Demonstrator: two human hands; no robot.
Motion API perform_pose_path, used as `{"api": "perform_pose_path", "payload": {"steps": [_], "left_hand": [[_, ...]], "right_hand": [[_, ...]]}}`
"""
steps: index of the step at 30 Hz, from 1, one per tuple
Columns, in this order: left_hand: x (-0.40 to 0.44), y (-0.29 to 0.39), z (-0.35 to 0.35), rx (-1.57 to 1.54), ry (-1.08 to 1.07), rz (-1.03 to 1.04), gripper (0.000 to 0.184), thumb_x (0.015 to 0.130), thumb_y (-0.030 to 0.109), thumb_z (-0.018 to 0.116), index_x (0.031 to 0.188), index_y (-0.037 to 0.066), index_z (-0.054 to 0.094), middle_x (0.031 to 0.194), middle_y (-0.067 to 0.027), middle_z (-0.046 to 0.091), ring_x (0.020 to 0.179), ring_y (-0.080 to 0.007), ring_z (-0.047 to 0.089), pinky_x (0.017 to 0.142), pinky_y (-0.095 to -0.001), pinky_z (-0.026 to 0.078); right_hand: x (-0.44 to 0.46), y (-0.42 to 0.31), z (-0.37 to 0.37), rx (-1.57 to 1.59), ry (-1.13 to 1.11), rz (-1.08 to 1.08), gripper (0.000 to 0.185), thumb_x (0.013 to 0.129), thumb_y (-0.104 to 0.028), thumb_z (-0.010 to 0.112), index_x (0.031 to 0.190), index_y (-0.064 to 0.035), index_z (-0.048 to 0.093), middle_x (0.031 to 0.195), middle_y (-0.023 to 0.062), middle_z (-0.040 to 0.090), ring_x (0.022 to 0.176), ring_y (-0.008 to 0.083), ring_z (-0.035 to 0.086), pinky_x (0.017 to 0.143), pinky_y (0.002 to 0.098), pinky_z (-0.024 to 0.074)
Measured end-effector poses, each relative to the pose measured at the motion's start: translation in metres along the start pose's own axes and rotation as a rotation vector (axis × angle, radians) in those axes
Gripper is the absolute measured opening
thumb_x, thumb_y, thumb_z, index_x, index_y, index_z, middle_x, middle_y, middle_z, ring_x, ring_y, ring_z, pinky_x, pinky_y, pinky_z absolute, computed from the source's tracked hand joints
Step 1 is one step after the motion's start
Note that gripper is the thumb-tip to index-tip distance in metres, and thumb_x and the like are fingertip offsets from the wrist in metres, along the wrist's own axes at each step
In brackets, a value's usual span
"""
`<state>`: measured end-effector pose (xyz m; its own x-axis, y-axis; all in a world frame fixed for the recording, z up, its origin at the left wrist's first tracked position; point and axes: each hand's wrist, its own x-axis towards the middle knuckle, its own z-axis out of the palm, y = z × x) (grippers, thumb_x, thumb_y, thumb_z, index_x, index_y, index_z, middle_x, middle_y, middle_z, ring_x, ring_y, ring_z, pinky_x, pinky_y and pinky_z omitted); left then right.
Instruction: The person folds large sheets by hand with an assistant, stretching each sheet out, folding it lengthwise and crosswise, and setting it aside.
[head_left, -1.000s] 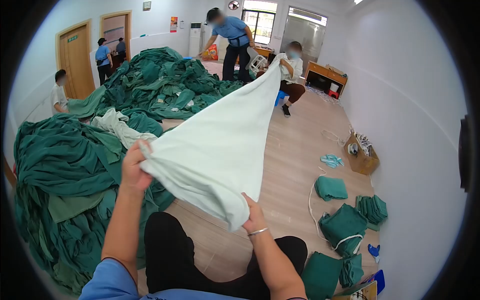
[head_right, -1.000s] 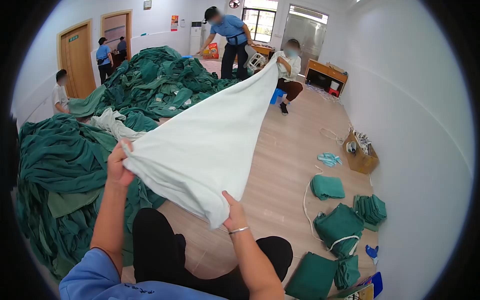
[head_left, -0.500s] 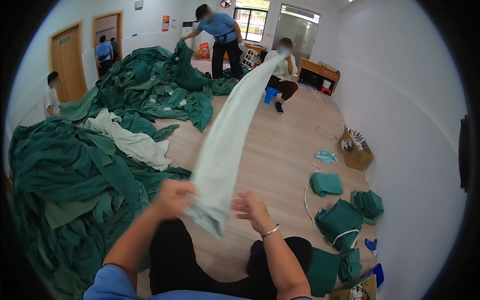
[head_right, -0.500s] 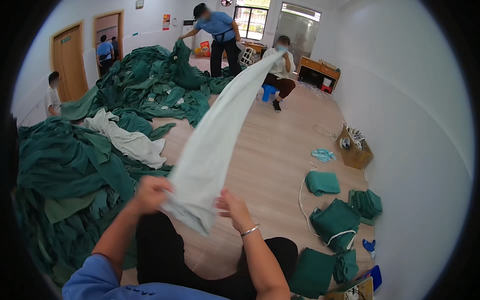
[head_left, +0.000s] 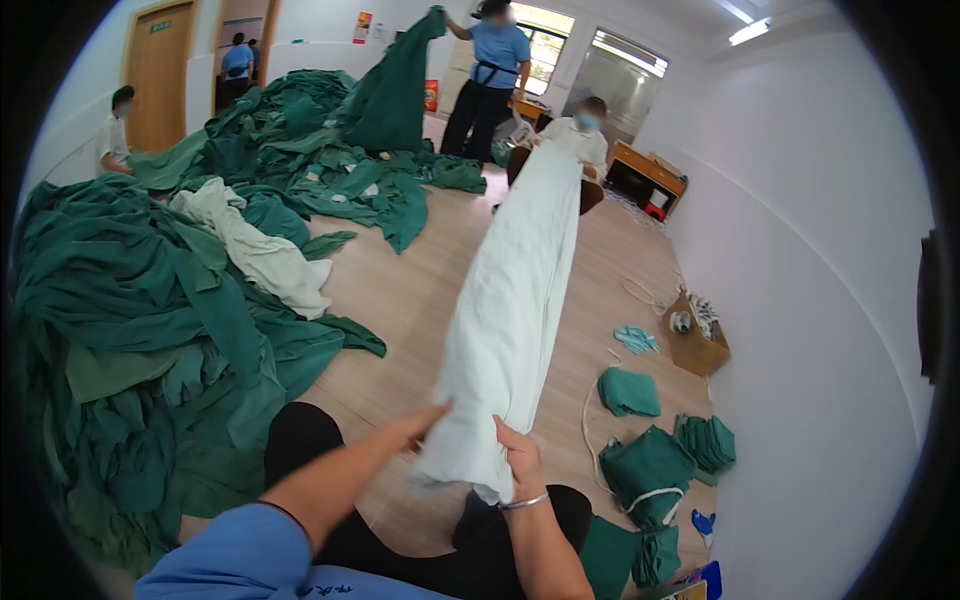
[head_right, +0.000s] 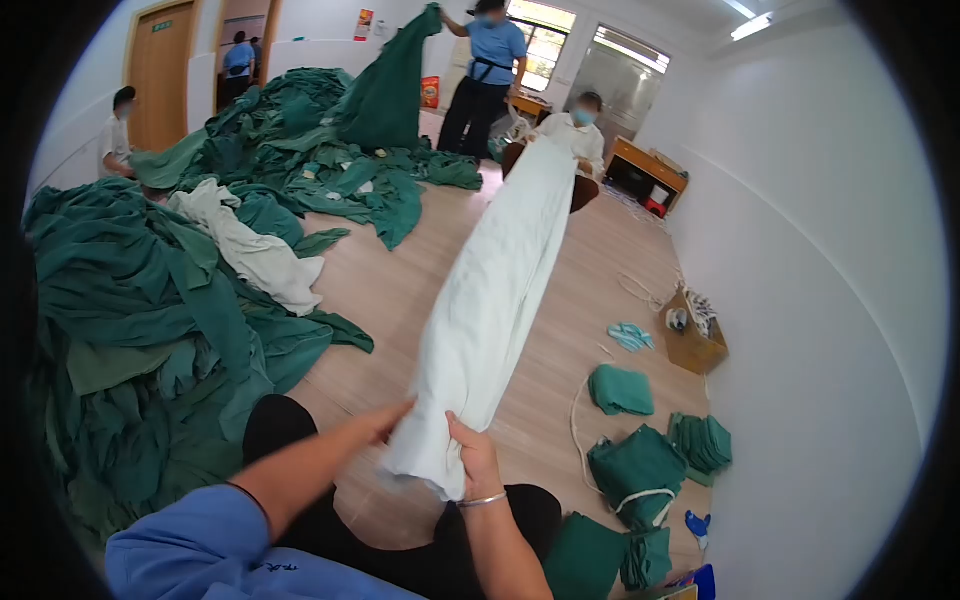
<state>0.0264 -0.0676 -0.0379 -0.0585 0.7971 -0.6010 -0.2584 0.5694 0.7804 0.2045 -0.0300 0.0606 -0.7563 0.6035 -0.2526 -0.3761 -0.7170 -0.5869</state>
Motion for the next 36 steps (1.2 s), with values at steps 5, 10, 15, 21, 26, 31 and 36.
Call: {"api": "perform_pose_path", "payload": {"steps": [5, 10, 15, 21, 26, 31, 36], "left_hand": [[0.03, -0.067, 0.079, -0.783, -0.48, 0.158, 0.074, 0.078, 0.067, 0.03, 0.132, 0.016, 0.03, 0.131, -0.008, 0.038, 0.112, -0.0283, 0.041, 0.084, -0.0499, 0.038], [0.027, -0.067, 0.072, -0.937, -0.569, 0.279, 0.058, 0.078, 0.046, 0.05, 0.122, 0.01, 0.04, 0.117, -0.0099, 0.047, 0.095, -0.0243, 0.053, 0.077, -0.0424, 0.044], [0.005, 0.0, -0.039, -0.355, 0.081, 0.52, 0.045, 0.071, 0.026, 0.064, 0.107, 0.002, 0.053, 0.098, -0.0107, 0.057, 0.083, -0.0189, 0.056, 0.071, -0.034, 0.047], [-0.068, 0.078, -0.125, -0.002, 0.517, 0.489, 0.042, 0.066, 0.02, 0.071, 0.097, -0.005, 0.059, 0.089, -0.0113, 0.062, 0.075, -0.0181, 0.058, 0.068, -0.0292, 0.046], [-0.055, 0.042, -0.187, 0.601, 0.513, 0.248, 0.05, 0.063, 0.028, 0.072, 0.1, -0.002, 0.06, 0.09, -0.0138, 0.062, 0.078, -0.0239, 0.059, 0.071, -0.034, 0.046], [0.037, -0.077, -0.253, 1.149, 0.404, -0.028, 0.053, 0.067, 0.045, 0.06, 0.09, -0.003, 0.063, 0.093, -0.0209, 0.06, 0.087, -0.0293, 0.057, 0.075, -0.0365, 0.045], [0.057, -0.145, -0.24, 0.403, 0.467, -0.158, 0.045, 0.07, 0.032, 0.061, 0.1, -0.002, 0.059, 0.104, -0.0207, 0.057, 0.093, -0.0303, 0.056, 0.079, -0.0358, 0.044]], "right_hand": [[-0.001, -0.001, 0.001, 0.093, -0.121, 0.101, 0.028, 0.086, -0.021, 0.046, 0.099, 0.0033, 0.051, 0.084, 0.0142, 0.06, 0.074, 0.0247, 0.06, 0.067, 0.036, 0.05], [-0.006, -0.008, 0.019, -0.015, -0.215, -0.029, 0.034, 0.085, -0.022, 0.046, 0.104, 0.006, 0.05, 0.092, 0.0179, 0.059, 0.083, 0.0302, 0.059, 0.072, 0.0384, 0.049], [-0.016, -0.025, -0.015, -0.091, -0.024, -0.035, 0.042, 0.086, -0.02, 0.044, 0.119, 0.005, 0.041, 0.111, 0.0189, 0.053, 0.096, 0.0312, 0.056, 0.084, 0.0404, 0.0462], [0.018, 0.018, -0.058, -0.308, 0.143, 0.038, 0.047, 0.079, -0.003, 0.053, 0.122, 0.0052, 0.037, 0.11, 0.019, 0.053, 0.097, 0.0319, 0.055, 0.084, 0.0433, 0.0469], [0.058, 0.061, -0.063, -0.28, 0.12, 0.167, 0.044, 0.077, 0.003, 0.055, 0.118, 0.0081, 0.04, 0.109, 0.0187, 0.053, 0.096, 0.0326, 0.054, 0.085, 0.044, 0.0448], [0.118, 0.123, -0.167, -0.495, 0.336, 0.184, 0.041, 0.073, 0.001, 0.062, 0.108, 0.0142, 0.046, 0.101, 0.0184, 0.057, 0.087, 0.0299, 0.057, 0.075, 0.0386, 0.0486], [0.139, 0.18, -0.241, -0.758, 0.504, 0.347, 0.044, 0.069, -0.005, 0.067, 0.105, 0.0119, 0.05, 0.096, 0.0171, 0.059, 0.082, 0.0277, 0.059, 0.069, 0.0348, 0.0474]]}}
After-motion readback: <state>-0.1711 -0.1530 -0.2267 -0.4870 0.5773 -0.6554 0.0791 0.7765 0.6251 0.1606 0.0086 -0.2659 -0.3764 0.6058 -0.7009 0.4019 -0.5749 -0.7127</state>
